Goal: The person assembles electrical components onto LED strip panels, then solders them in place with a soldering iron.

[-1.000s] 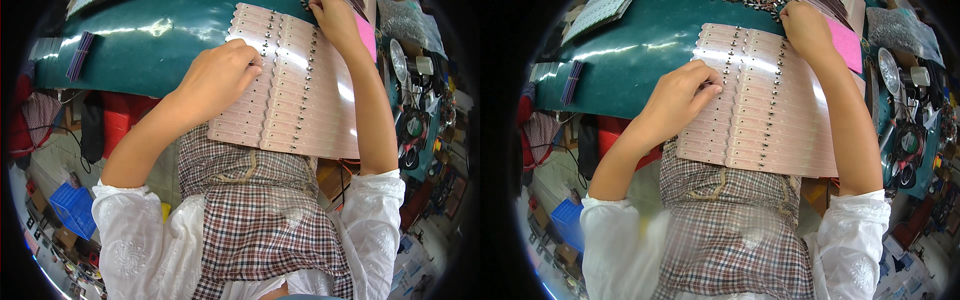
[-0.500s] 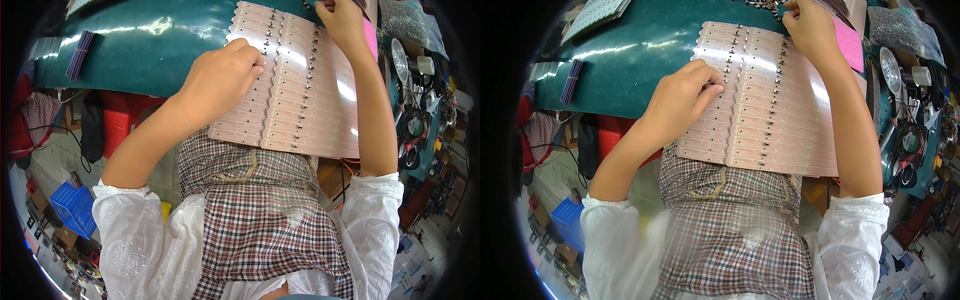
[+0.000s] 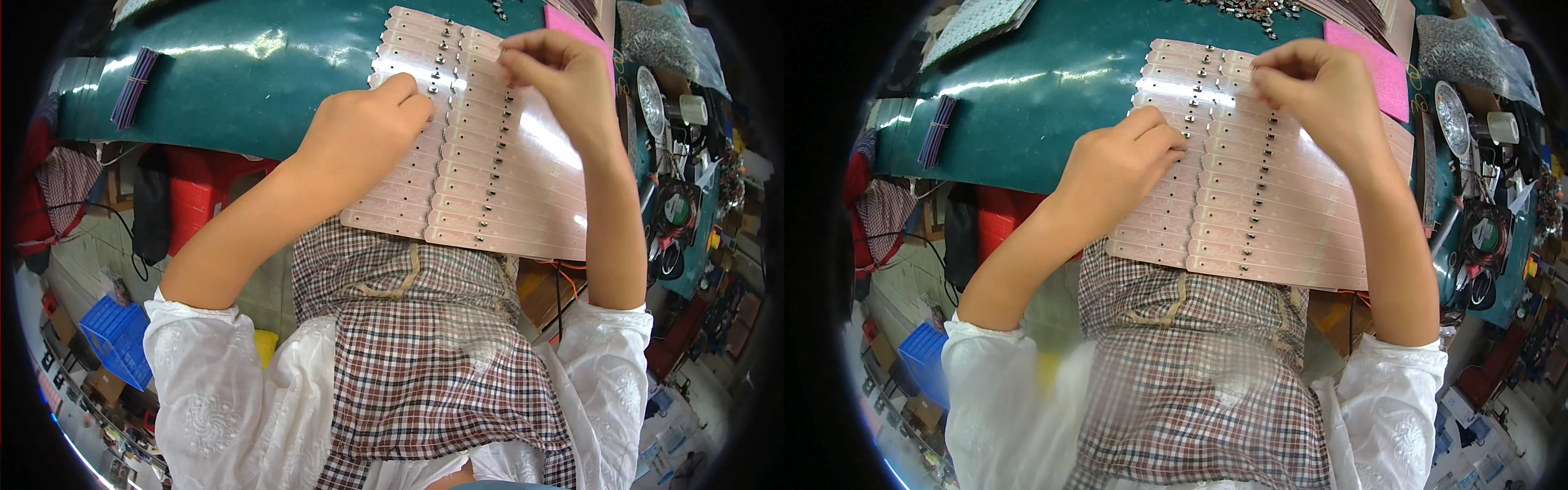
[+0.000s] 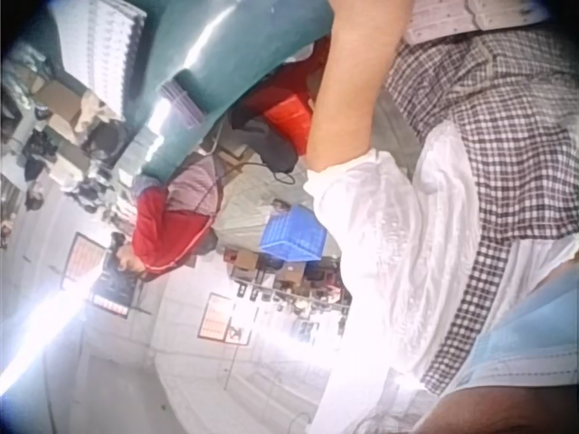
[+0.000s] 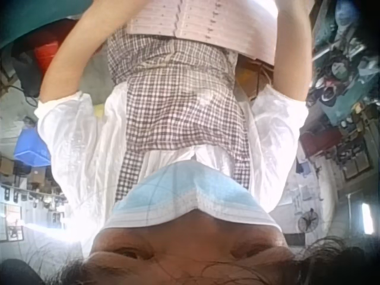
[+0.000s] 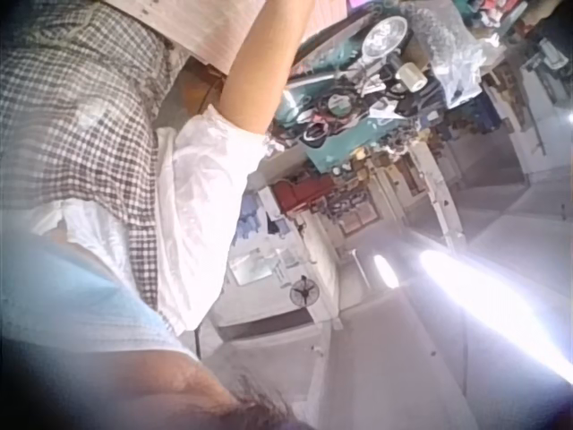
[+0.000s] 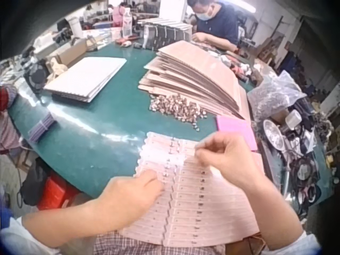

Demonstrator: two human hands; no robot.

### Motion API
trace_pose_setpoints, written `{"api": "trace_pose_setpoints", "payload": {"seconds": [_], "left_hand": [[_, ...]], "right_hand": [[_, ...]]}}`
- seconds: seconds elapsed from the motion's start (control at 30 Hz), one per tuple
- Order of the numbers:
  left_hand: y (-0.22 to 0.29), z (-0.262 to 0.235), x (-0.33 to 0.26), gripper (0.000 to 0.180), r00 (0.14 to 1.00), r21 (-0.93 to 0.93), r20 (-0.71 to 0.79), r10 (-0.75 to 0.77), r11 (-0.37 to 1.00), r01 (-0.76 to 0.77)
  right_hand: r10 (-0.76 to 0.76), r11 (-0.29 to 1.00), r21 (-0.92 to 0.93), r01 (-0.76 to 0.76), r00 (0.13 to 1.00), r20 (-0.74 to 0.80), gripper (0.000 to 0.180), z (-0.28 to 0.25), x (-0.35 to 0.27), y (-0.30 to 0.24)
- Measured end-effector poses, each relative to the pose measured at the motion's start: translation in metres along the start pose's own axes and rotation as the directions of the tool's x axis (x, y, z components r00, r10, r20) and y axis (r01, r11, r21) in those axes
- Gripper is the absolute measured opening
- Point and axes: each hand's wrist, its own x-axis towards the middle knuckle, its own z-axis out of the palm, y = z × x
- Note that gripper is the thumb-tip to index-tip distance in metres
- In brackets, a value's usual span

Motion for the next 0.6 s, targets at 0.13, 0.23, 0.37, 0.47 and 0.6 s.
{"api": "trace_pose_setpoints", "payload": {"seconds": [0.13,0.23,0.37,0.47,0.6], "left_hand": [[-0.004,-0.009,0.001,0.013,0.997,-0.213,-0.065,-0.047,0.976,0.032],[-0.011,-0.022,0.005,0.014,0.992,-0.326,-0.027,-0.125,0.939,0.109],[-0.034,-0.035,0.026,0.014,0.984,-0.278,-0.076,-0.159,0.952,0.132],[-0.062,-0.032,0.059,0.018,0.980,-0.169,-0.117,-0.161,0.976,0.140],[-0.093,-0.011,0.106,0.016,0.965,-0.102,-0.223,-0.136,0.988,0.116]], "right_hand": [[0.116,0.979,0.142,-0.146,0.973,0.202,0.015,0.022,-0.034,-0.018],[0.085,0.991,0.078,-0.109,0.960,0.266,0.014,0.036,-0.047,-0.023],[0.007,1.000,-0.006,-0.006,0.966,0.259,0.013,0.040,-0.051,-0.032],[-0.055,0.997,-0.041,0.068,0.963,0.265,0.012,0.042,-0.055,-0.032],[-0.053,0.997,-0.046,0.068,0.957,0.286,0.011,0.046,-0.060,-0.032]]}}
